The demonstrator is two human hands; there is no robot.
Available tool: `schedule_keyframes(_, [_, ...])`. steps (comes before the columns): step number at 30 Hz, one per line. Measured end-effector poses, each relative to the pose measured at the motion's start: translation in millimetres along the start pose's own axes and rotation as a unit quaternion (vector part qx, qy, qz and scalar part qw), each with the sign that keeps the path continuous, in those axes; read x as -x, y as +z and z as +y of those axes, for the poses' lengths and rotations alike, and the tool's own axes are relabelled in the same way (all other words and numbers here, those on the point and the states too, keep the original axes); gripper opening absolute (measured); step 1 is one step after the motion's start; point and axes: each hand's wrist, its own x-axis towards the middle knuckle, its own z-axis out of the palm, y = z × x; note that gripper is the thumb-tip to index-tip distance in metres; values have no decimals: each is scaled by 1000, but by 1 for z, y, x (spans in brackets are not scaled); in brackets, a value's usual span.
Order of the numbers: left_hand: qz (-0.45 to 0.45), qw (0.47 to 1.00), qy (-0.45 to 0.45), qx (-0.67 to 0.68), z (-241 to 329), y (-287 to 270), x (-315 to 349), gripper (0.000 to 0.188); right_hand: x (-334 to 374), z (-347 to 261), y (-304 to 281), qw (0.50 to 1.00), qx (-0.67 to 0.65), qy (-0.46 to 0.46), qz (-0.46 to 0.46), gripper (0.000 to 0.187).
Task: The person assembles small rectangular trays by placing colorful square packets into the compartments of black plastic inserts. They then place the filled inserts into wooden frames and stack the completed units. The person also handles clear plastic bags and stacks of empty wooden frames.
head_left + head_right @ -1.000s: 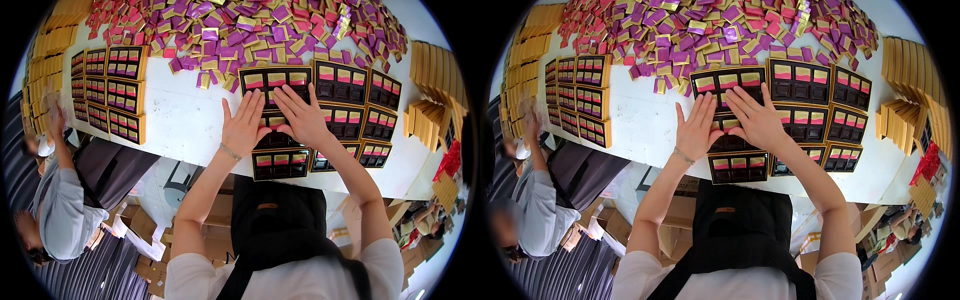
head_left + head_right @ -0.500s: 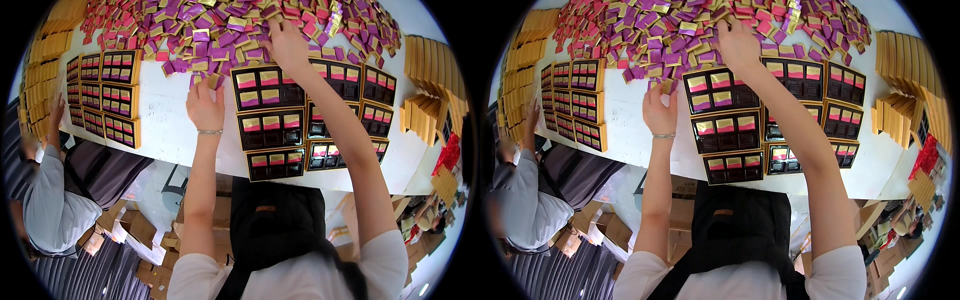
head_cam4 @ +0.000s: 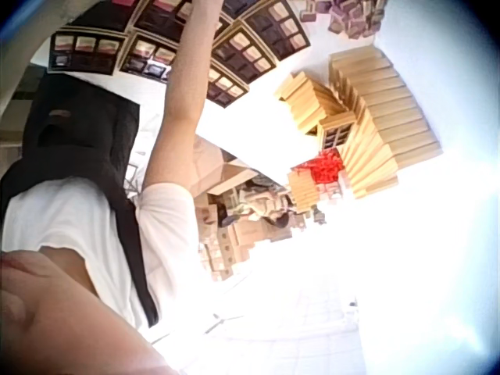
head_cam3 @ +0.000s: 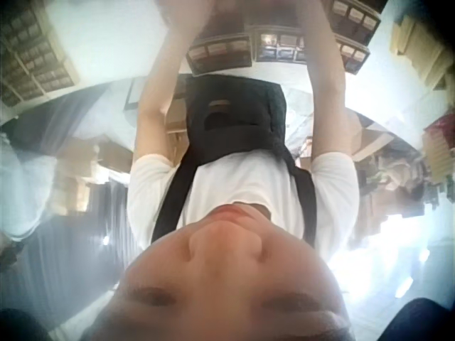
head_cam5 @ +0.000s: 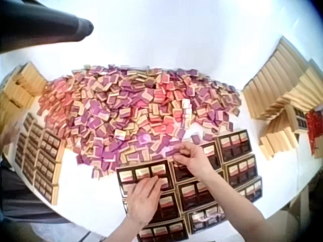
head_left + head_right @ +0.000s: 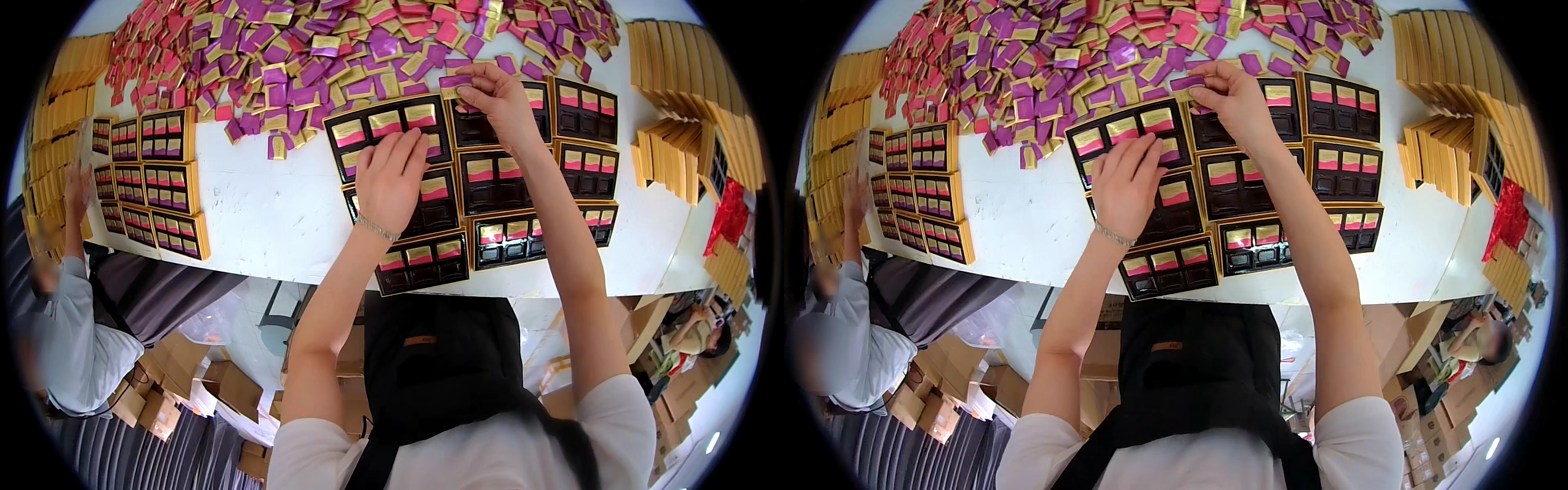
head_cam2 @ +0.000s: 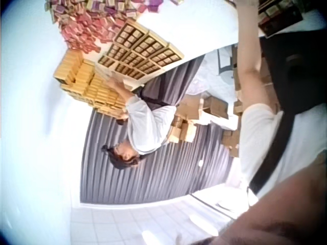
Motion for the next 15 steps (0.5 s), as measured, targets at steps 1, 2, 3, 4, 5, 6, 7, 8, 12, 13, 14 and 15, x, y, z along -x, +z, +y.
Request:
schedule_keyframes(1, [-6, 1000, 15, -14, 3, 2, 4, 42, 3, -1, -4, 999, -37, 12, -14, 24])
schedule_keyframes(2, [-51, 998, 29, -17, 6, 7, 10, 50, 5, -2, -6, 998, -49, 28, -4, 21])
schedule_keyframes(3, [-73, 997, 24, -29, 10, 8, 13, 52, 6, -3, -7, 997, -65, 42, 10, 21])
schedule_keyframes(4, [-96, 994, 20, -41, 15, 8, 15, 55, 7, -4, -8, 995, -80, 56, 23, 22])
schedule_keyframes(5, [-118, 992, 15, -52, 18, 8, 17, 57, 8, -5, -10, 992, -96, 70, 36, 22])
schedule_keyframes(6, [-139, 989, 11, -52, 18, 10, 19, 62, 9, -4, -10, 992, -106, 57, 40, 19])
schedule_keyframes(7, [-142, 988, 14, -61, 18, 10, 20, 62, 12, -5, -14, 995, -70, 59, 38, 17])
schedule_keyframes(8, [-145, 987, 17, -71, 18, 10, 21, 62, 16, -9, -17, 997, -35, 61, 37, 16])
schedule_keyframes(12, [-100, 993, 0, -55, 15, -2, 8, 53, 29, -36, -27, 874, 460, -126, -95, 20])
schedule_keyframes(13, [-80, 996, -2, -49, 10, -3, 2, 51, 34, -43, -28, 756, 608, -200, -141, 23])
schedule_keyframes(14, [-40, 998, -20, -55, 3, -1, -8, 46, 36, -43, -26, 720, 629, -245, -160, 29])
schedule_keyframes(15, [-23, 997, -46, -62, -5, -3, -22, 38, 36, -41, -26, 702, 635, -262, -186, 24])
